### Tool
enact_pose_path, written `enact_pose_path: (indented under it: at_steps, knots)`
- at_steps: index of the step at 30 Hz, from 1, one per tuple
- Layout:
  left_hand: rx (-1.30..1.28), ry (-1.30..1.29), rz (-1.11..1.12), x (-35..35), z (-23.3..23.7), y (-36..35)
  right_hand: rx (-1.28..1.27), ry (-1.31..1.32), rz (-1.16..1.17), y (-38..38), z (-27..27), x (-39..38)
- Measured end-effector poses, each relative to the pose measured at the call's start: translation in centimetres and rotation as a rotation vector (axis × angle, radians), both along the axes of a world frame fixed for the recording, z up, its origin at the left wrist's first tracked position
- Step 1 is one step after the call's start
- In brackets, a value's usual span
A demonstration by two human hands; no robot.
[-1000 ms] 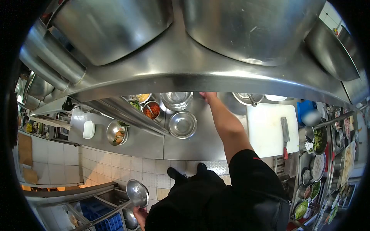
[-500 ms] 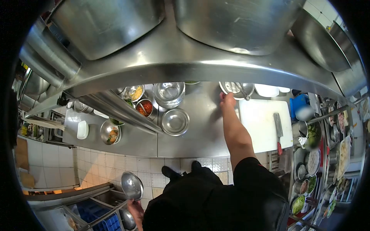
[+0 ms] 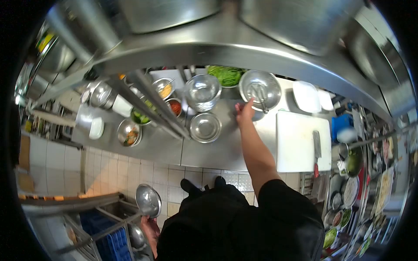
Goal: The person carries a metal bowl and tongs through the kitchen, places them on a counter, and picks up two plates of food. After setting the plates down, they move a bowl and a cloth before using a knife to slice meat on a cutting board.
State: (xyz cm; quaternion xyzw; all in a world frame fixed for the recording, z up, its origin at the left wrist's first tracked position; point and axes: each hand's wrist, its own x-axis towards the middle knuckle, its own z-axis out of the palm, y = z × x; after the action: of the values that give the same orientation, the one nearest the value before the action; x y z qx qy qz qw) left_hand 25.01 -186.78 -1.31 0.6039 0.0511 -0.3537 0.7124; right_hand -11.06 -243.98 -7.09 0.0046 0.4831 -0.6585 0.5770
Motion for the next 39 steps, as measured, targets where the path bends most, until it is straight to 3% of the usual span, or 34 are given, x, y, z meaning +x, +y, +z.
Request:
enact_pose_path:
  at_steps: [2,8,12,13,15,19,22,25,28,30,31,33,37,39]
  knots:
    - [-0.014,0.004,0.038,-0.2,0.7,0.7,-0.041,0.023,0.137,2.5,1.0,0.4]
    - [-0.019,0.036,0.116,2.3,-0.7,3.4,0.023,0.372,0.108,14.4,3.1,4.9]
    - [0.006,0.085,0.089,6.0,-2.2,3.2,-0.260,0.838,0.476,22.8,-0.8,6.6]
    - [0.010,0.105,0.088,7.3,-2.1,2.9,-0.261,0.838,0.474,24.9,-0.1,7.7]
    - [0.011,0.090,0.031,10.4,-2.5,2.6,-0.274,0.922,0.726,28.9,0.9,10.1]
    - [-0.008,0.082,-0.056,17.9,-5.4,2.8,-0.289,1.139,0.804,34.3,-0.2,15.0]
    - [0.042,0.027,-0.089,23.4,-7.5,3.0,-0.384,1.129,0.845,36.4,-1.4,19.3]
    - [0.119,-0.016,-0.057,28.3,-10.7,1.8,-0.409,1.027,0.891,37.7,1.7,25.5]
    - [0.136,0.051,0.131,29.5,-14.1,0.3,-0.453,1.071,1.147,38.2,3.4,29.2]
    - [0.150,0.136,0.241,29.4,-17.9,-1.2,-0.467,1.089,1.323,37.7,5.4,30.7]
    - [0.142,0.155,0.233,28.7,-18.0,-2.3,-0.490,1.066,1.344,37.6,6.8,31.4]
    - [0.177,0.244,0.459,26.7,-17.4,-4.3,-0.475,1.092,1.444,36.8,7.6,30.8]
    - [0.207,0.263,0.470,24.4,-16.9,-5.2,-0.452,1.202,1.533,34.6,6.6,27.9]
    - [0.214,0.242,0.501,22.9,-18.1,-5.5,-0.493,1.121,1.602,33.6,6.1,26.8]
